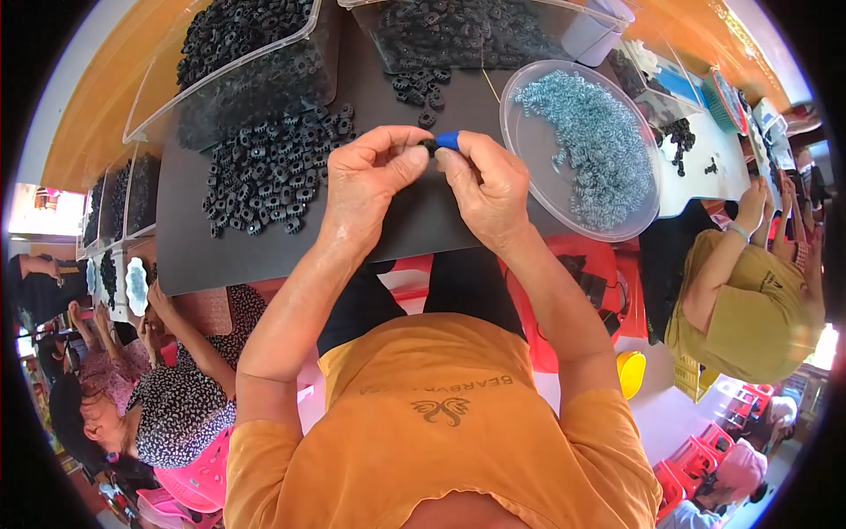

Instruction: Manually assembling black plastic components by inserting blue caps into them at a workbench.

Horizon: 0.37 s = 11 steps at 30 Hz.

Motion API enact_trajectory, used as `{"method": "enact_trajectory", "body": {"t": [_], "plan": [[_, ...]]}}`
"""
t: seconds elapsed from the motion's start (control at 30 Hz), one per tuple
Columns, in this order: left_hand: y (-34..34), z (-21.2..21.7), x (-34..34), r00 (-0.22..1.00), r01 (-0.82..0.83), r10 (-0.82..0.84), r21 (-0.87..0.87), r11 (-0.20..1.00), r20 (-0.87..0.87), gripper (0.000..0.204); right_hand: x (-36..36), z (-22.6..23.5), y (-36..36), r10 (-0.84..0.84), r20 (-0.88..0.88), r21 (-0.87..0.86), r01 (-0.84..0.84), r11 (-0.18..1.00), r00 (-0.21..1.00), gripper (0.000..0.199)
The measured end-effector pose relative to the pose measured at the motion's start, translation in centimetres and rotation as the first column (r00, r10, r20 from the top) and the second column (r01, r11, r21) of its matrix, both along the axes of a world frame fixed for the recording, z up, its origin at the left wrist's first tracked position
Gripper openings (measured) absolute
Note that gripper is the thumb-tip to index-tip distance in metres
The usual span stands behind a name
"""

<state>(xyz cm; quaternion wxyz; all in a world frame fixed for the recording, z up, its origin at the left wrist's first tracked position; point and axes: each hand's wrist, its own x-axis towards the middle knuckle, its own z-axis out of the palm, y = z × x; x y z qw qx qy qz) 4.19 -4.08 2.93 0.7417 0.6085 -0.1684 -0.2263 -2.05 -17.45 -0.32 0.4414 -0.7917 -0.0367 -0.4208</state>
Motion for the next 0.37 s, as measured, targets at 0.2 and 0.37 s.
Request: {"method": "enact_trajectory", "body": {"t": [0.2,0.37], "plan": [[-0.2,-1.5,-0.7,0.996,-0.059,0.062,-0.054,0.997,0.068,0.022,-0.2,0.3,0.1,0.036,-0.029,0.047,-0.035,0.998,0.999,0.015],[-0.3,-2.2,-0.8,0.973,-0.120,0.118,-0.002,0.993,0.196,0.024,-0.1,0.3,0.2,0.051,-0.097,0.068,-0.044,0.997,0.994,0.015]]}}
